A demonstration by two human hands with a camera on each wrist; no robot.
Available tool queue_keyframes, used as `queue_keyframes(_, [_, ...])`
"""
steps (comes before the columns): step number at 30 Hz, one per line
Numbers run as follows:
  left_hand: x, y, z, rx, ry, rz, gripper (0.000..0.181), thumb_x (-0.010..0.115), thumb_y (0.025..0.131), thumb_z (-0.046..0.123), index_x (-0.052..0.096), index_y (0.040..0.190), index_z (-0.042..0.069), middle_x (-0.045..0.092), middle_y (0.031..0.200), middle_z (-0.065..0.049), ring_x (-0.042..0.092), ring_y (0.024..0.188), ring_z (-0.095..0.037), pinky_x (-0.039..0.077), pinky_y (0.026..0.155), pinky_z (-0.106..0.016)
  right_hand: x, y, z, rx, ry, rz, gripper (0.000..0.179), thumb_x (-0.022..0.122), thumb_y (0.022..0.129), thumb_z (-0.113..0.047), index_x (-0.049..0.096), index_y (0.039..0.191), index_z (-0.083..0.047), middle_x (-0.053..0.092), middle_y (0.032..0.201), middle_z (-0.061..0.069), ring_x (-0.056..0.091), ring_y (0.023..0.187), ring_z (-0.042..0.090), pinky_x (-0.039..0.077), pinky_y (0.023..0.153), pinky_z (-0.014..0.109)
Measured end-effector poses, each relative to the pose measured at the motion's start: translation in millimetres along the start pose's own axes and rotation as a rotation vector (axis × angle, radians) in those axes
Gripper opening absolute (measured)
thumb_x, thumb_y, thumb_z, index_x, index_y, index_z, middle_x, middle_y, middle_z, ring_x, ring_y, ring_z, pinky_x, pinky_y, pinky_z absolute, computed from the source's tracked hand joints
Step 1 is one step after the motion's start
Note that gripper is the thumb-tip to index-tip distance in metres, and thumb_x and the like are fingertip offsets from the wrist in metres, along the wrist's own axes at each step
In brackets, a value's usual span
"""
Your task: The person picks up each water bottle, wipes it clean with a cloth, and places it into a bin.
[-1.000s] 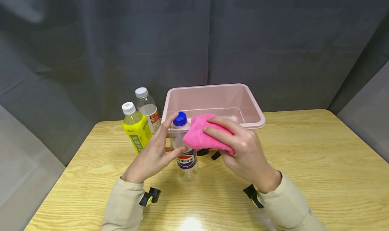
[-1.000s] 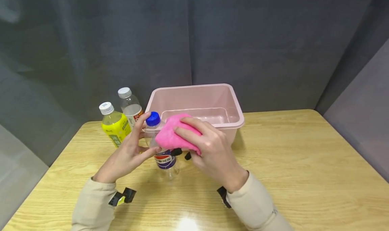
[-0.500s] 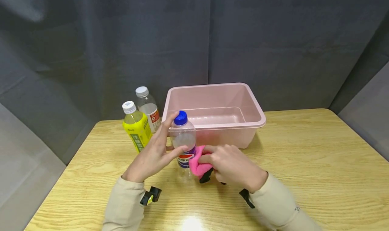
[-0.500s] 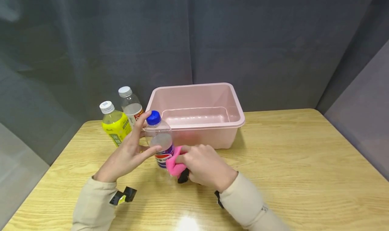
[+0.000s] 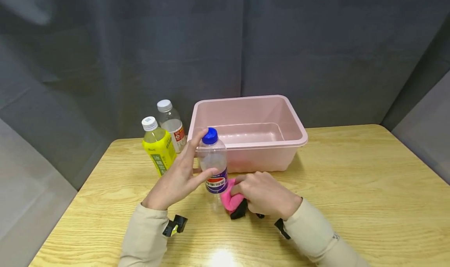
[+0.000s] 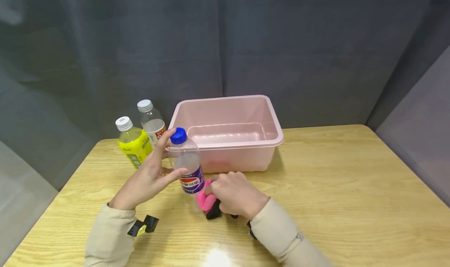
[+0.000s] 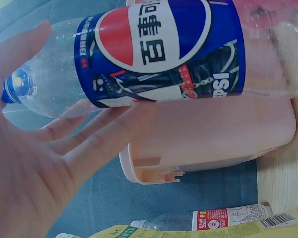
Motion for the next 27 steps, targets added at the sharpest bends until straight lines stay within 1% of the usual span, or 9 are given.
queue_keyframes(3, [0.6,-0.4,-1.5,-0.013,-0.002,-0.005,0.094,0.077,0.091,0.01,0.014,0.159,0.027,0.037,0.152,-0.019,0.062,0.112,-0.037,0.062,0.077,-0.036,-14.4,-2.1,0.8,0.012,-0.007,0.064,0.04,0.073,0.07,0.012,0.079,0.098,-0.017,0.071,0.1,0.0,0.069,0.083,0.019,0.056,0.061,0.034])
queue_keyframes(5, [0.8,-0.3,-1.6,-0.017,0.0,-0.009,0.095,0.077,0.091,0.01,0.013,0.159,0.028,0.037,0.152,-0.02,0.061,0.112,-0.037,0.062,0.077,-0.036,-28.5,-3.9,0.8,0.01,-0.01,0.141,0.042,0.072,0.069,0.013,0.078,0.1,-0.015,0.07,0.101,0.001,0.069,0.08,0.021,0.056,0.06,0.035])
queue_keyframes(11, [-0.9,0.0,-1.9,-0.016,0.01,-0.007,0.095,0.077,0.091,0.011,0.012,0.159,0.027,0.036,0.153,-0.02,0.062,0.111,-0.034,0.062,0.077,-0.036,-78.0,-13.9,-5.6,-0.032,-0.005,0.466,0.057,0.063,0.063,0.023,0.077,0.106,-0.011,0.071,0.111,0.008,0.071,0.094,0.027,0.061,0.073,0.043])
queue_keyframes(13, [-1.1,-0.4,-2.3,-0.018,0.007,-0.004,0.095,0.077,0.091,0.011,0.012,0.16,0.027,0.036,0.152,-0.02,0.063,0.111,-0.033,0.062,0.077,-0.036,-90.6,-18.8,-7.3,-0.037,0.001,0.582,0.056,0.062,0.063,0.023,0.077,0.107,-0.008,0.072,0.113,0.011,0.071,0.097,0.03,0.061,0.077,0.046])
queue_keyframes(16, [-1.0,-1.1,-3.1,-0.02,0.007,-0.001,0.094,0.077,0.092,0.01,0.013,0.159,0.027,0.039,0.15,-0.02,0.064,0.111,-0.034,0.062,0.077,-0.036,-103.7,-26.3,-7.7,-0.045,0.028,0.74,0.048,0.067,0.068,0.02,0.077,0.109,-0.004,0.071,0.115,0.016,0.071,0.099,0.033,0.061,0.08,0.047])
queue_keyframes(18, [-0.5,-1.7,-3.3,-0.022,0.009,-0.003,0.095,0.077,0.092,0.009,0.013,0.159,0.026,0.04,0.149,-0.02,0.064,0.111,-0.034,0.062,0.077,-0.036,-108.8,-30.0,-6.7,-0.041,0.054,0.812,0.043,0.068,0.073,0.017,0.076,0.11,-0.002,0.07,0.117,0.017,0.07,0.103,0.034,0.059,0.085,0.044])
queue_keyframes(21, [-0.7,-1.8,-2.7,-0.015,0.009,-0.002,0.095,0.076,0.091,0.007,0.013,0.159,0.025,0.042,0.146,-0.02,0.064,0.111,-0.035,0.062,0.077,-0.035,-112.5,-32.6,-4.3,-0.031,0.092,0.868,0.036,0.068,0.078,0.014,0.076,0.11,-0.001,0.069,0.117,0.018,0.069,0.105,0.032,0.057,0.091,0.037])
queue_keyframes(23, [-1.4,-1.4,-2.1,-0.008,0.01,0.001,0.095,0.076,0.091,0.006,0.013,0.159,0.025,0.042,0.145,-0.02,0.064,0.111,-0.035,0.062,0.077,-0.034,-112.8,-32.4,-3.2,-0.022,0.102,0.869,0.033,0.068,0.081,0.011,0.075,0.111,-0.002,0.069,0.117,0.017,0.068,0.106,0.031,0.057,0.092,0.036])
queue_keyframes(27, [-2.1,-0.6,-1.8,-0.001,0.009,0.003,0.094,0.076,0.091,0.006,0.014,0.159,0.025,0.044,0.143,-0.02,0.064,0.11,-0.034,0.062,0.077,-0.034,-112.3,-30.9,-4.5,-0.025,0.088,0.858,0.033,0.077,0.078,0.007,0.076,0.11,-0.002,0.069,0.116,0.017,0.069,0.104,0.031,0.059,0.087,0.042])
Point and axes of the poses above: each hand's wrist, its own y-axis towards the middle knuckle, its own x-axis out of the palm, z = x × y, the point moved 9 cm from there along y, towards the middle knuckle
